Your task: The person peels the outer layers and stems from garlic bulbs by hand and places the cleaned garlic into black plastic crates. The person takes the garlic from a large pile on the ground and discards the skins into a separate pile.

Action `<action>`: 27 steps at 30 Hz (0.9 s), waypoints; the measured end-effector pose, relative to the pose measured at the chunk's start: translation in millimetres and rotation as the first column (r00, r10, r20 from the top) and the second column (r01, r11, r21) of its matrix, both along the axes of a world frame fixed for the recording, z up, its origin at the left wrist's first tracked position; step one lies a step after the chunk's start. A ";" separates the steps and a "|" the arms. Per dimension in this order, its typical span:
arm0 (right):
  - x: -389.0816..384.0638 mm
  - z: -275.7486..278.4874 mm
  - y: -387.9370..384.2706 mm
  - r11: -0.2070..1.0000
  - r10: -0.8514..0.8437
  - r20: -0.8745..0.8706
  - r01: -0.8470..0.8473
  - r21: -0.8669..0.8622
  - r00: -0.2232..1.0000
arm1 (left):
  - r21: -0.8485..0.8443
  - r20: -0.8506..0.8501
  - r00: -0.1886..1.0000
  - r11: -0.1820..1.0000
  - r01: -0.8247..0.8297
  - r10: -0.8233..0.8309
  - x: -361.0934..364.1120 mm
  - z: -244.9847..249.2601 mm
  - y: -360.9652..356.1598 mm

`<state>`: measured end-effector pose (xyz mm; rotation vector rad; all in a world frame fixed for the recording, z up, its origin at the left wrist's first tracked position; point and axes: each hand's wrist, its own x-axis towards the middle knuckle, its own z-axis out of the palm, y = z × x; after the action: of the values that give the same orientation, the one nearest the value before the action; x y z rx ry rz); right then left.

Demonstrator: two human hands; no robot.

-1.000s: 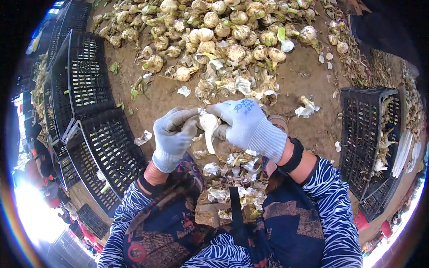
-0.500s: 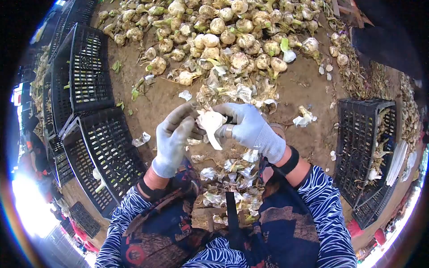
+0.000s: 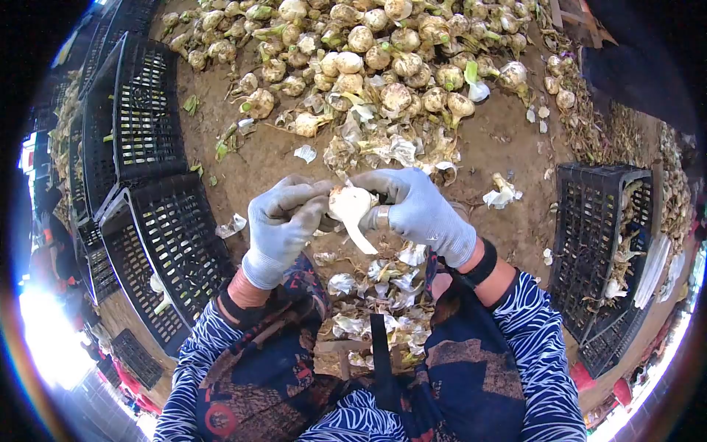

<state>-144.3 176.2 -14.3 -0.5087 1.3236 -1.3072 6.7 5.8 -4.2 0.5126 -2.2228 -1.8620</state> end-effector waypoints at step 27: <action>14.6 0.6 -7.3 0.939 -0.312 -0.678 0.107 -0.327 0.665 | 0.375 0.086 0.995 0.923 -0.081 0.053 1.2 -11.4 22.4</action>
<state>-129.7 168.9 -13.7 -1.1828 1.9149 -1.5577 7.9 28.1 -15.6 0.7209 -1.8583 -2.2798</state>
